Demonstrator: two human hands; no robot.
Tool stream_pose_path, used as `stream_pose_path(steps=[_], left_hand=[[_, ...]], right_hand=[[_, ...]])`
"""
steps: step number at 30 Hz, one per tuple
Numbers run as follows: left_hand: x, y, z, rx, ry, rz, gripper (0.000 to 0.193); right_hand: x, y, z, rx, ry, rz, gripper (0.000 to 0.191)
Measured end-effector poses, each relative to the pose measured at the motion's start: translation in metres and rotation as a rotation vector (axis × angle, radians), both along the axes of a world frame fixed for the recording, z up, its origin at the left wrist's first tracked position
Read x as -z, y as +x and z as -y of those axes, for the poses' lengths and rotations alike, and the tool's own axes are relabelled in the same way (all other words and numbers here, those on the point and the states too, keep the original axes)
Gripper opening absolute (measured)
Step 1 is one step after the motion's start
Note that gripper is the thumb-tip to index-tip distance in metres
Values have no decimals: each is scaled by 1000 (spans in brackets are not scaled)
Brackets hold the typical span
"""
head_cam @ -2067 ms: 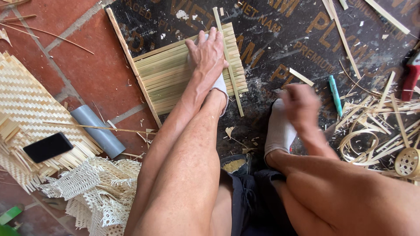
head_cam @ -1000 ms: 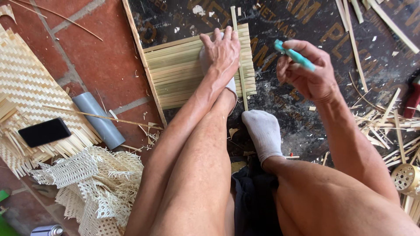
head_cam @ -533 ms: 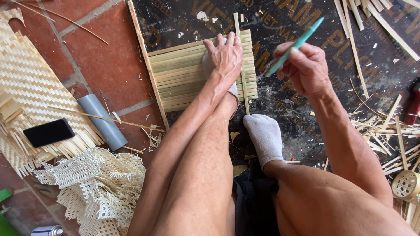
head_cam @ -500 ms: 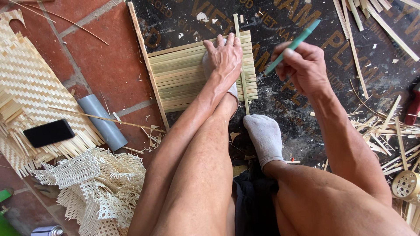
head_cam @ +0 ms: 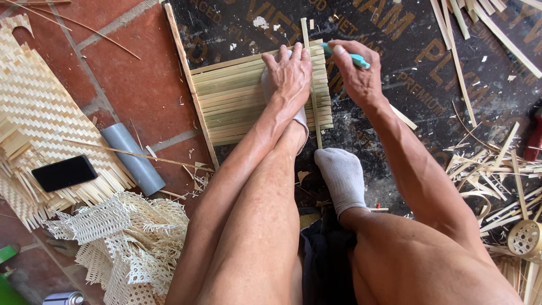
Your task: The person sits on the floor and weaves thin bamboo strips crosswise into a lattice panel held under their foot, pressing each strip into place and using a small teal tool to tighten the weave. Finished woven panels lie beside the work area.
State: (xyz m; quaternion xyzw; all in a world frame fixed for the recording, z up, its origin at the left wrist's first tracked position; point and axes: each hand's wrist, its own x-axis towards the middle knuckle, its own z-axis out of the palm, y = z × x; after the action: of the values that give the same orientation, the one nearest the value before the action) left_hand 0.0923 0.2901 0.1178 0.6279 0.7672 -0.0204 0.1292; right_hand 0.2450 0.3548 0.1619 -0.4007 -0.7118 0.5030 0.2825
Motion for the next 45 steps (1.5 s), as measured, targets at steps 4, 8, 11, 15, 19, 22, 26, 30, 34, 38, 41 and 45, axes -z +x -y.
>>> stream_pose_path(steps=[4, 8, 11, 15, 19, 22, 26, 30, 34, 38, 41, 45], left_hand=[[0, 2, 0, -12, -47, -8, 48], [2, 2, 1, -1, -20, -24, 48], [3, 2, 1, 1, -17, -18, 48], [6, 2, -1, 2, 15, -33, 48], [10, 2, -5, -34, -101, -10, 52], [14, 1, -3, 8, -3, -22, 48], [15, 1, 0, -1, -43, -24, 50], [15, 0, -2, -1, -39, -15, 52], [15, 1, -6, -40, -34, -2, 50], [13, 0, -4, -5, -10, -13, 50], [9, 1, -1, -17, -8, 5, 49], [4, 1, -5, -25, -24, -16, 48]], right_hand=[[-8, -13, 0, -43, 134, 16, 27], [-17, -22, 2, -74, 142, 59, 24], [-12, -23, 2, -109, 256, 46, 20], [0, -12, 10, -198, 459, 18, 15], [11, 26, 48, -297, 349, 58, 14], [11, 60, 91, -313, 286, 175, 17], [16, 85, 112, -323, 256, 225, 21], [24, 87, 93, -371, 189, 204, 21], [23, 81, 75, -339, -119, 370, 26], [19, 68, 62, -310, -246, 474, 33], [14, 56, 53, -331, -304, 508, 36], [2, 37, 39, -398, -299, 545, 29]])
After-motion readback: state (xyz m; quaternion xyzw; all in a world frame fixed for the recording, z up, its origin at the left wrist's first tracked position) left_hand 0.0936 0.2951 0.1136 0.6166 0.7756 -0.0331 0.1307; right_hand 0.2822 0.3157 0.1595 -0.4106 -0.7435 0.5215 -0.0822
